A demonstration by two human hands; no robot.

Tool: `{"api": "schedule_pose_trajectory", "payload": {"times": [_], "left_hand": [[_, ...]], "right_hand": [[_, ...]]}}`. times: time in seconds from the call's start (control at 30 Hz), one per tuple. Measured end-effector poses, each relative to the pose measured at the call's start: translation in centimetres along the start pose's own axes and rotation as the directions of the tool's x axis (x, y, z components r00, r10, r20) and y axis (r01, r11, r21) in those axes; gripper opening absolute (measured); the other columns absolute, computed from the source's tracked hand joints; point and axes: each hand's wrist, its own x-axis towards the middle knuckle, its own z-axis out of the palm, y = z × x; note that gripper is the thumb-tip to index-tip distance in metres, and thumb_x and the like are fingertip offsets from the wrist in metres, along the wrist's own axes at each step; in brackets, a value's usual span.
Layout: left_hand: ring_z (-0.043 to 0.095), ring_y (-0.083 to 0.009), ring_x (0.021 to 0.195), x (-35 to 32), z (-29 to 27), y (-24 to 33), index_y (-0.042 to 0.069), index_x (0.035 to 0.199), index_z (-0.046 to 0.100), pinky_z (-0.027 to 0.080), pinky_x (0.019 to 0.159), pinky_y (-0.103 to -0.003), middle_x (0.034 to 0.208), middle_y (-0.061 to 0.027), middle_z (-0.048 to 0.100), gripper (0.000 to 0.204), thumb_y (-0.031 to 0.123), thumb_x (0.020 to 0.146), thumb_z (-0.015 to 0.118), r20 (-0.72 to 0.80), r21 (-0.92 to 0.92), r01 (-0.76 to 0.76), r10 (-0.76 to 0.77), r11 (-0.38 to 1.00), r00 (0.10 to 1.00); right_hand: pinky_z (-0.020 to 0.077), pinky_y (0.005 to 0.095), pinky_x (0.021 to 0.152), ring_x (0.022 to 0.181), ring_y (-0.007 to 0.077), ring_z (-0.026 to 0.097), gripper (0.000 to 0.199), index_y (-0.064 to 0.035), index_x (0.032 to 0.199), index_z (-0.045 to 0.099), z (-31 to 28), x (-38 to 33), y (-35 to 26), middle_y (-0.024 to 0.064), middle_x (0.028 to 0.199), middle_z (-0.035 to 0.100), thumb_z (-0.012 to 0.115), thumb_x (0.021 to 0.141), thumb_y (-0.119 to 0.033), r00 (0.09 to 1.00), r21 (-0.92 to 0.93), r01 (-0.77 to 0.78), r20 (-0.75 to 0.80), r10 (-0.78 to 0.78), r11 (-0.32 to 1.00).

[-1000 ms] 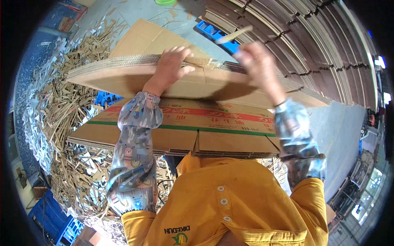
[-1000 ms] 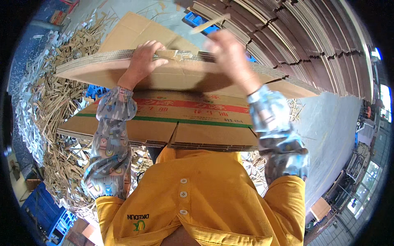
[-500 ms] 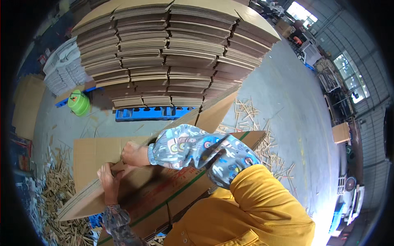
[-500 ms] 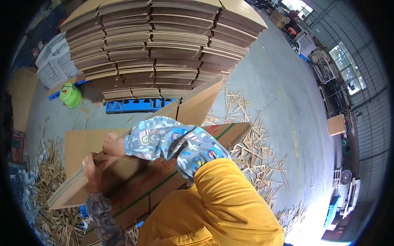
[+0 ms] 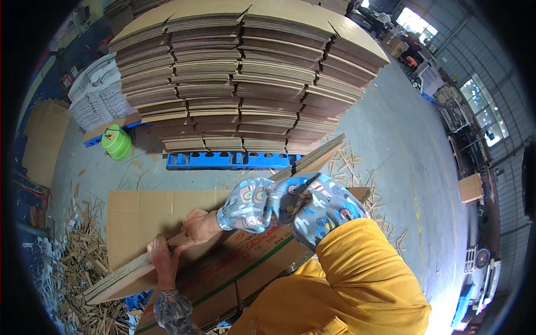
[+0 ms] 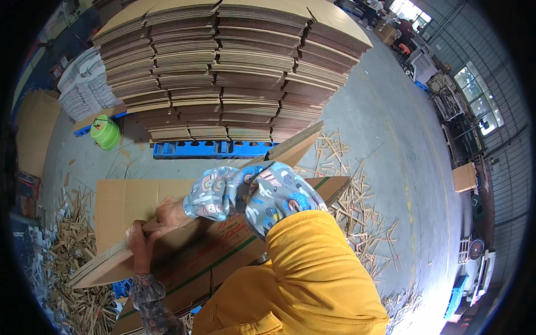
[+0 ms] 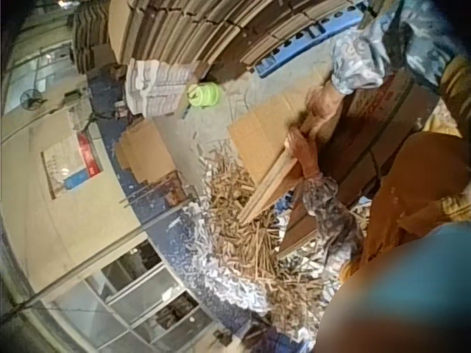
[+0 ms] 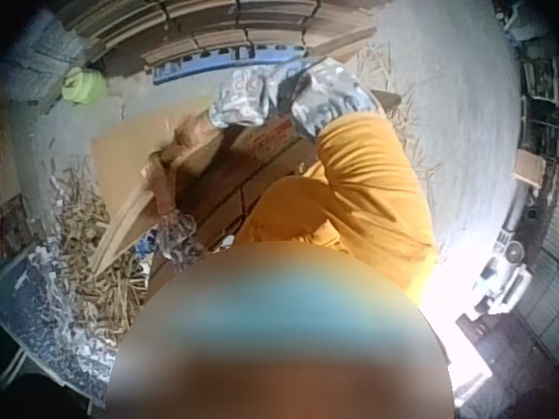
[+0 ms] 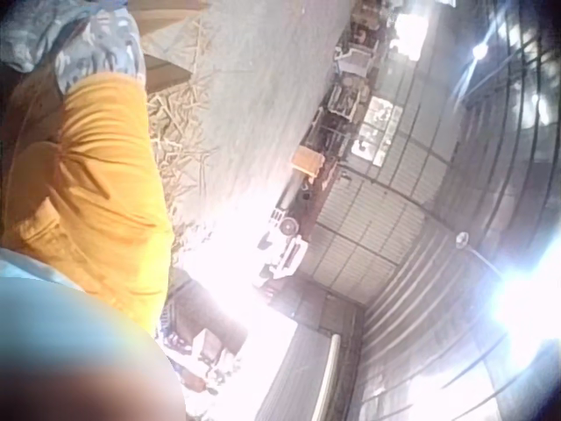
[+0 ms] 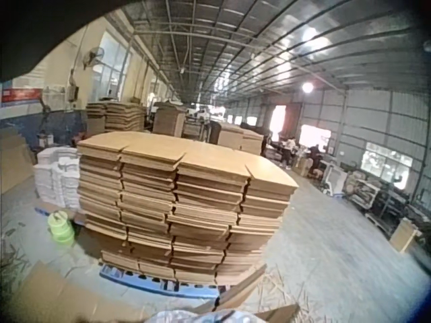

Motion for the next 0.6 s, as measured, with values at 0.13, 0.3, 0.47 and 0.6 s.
{"api": "schedule_pose_trajectory", "payload": {"times": [0.13,0.3,0.47,0.6], "left_hand": [[0.051,-0.0369,0.085,-0.1,0.1,0.1,0.004,0.089,0.049,0.039,0.077,-0.045,0.084,-0.0143,0.052,0.049,0.04,0.069,0.076,-0.003,0.005,0.006,-0.006,1.0,1.0],[0.052,-0.0364,0.084,0.1,0.9,0.4,0.005,0.087,0.048,0.039,0.076,-0.045,0.083,-0.0141,0.052,0.052,0.045,0.068,0.076,-0.087,0.021,-0.037,0.039,0.999,0.995],[0.053,-0.0352,0.083,-0.3,0.4,1.3,0.005,0.088,0.048,0.039,0.075,-0.043,0.083,-0.0138,0.052,0.054,0.047,0.068,0.076,-0.09,0.055,-0.002,0.007,0.999,0.996],[0.053,-0.0346,0.081,-0.5,0.2,1.4,0.006,0.091,0.048,0.038,0.075,-0.043,0.083,-0.0133,0.052,0.055,0.045,0.065,0.078,-0.123,0.124,-0.038,0.054,0.992,0.991]], "right_hand": [[0.0473,0.0407,0.063,0.074,0.0271,0.066,0.061,-0.0146,0.075,0.069,-0.1,-0.7,-0.3,0.0071,0.069,0.066,0.044,0.084,-0.07,0.989,0.101,0.032,-0.15,-0.017,0.994],[0.0486,0.0385,0.057,0.073,0.024,0.068,0.02,-0.0152,0.08,0.073,0.8,-0.2,0.0,0.0036,0.078,0.07,0.065,0.077,-0.033,0.991,-0.136,-0.126,0.016,0.129,0.983],[0.0514,0.0404,0.058,0.069,0.029,0.068,0.018,-0.01,0.068,0.07,0.1,-2.3,-1.5,0.0105,0.073,0.069,0.063,0.072,-0.026,0.983,-0.128,-0.046,-0.183,0.023,0.991],[0.0524,0.0413,0.059,0.069,0.0309,0.068,0.018,-0.0081,0.064,0.068,0.9,-2.3,-1.3,0.012,0.072,0.068,0.062,0.071,-0.024,0.982,-0.097,-0.053,-0.186,0.035,0.994]]}}
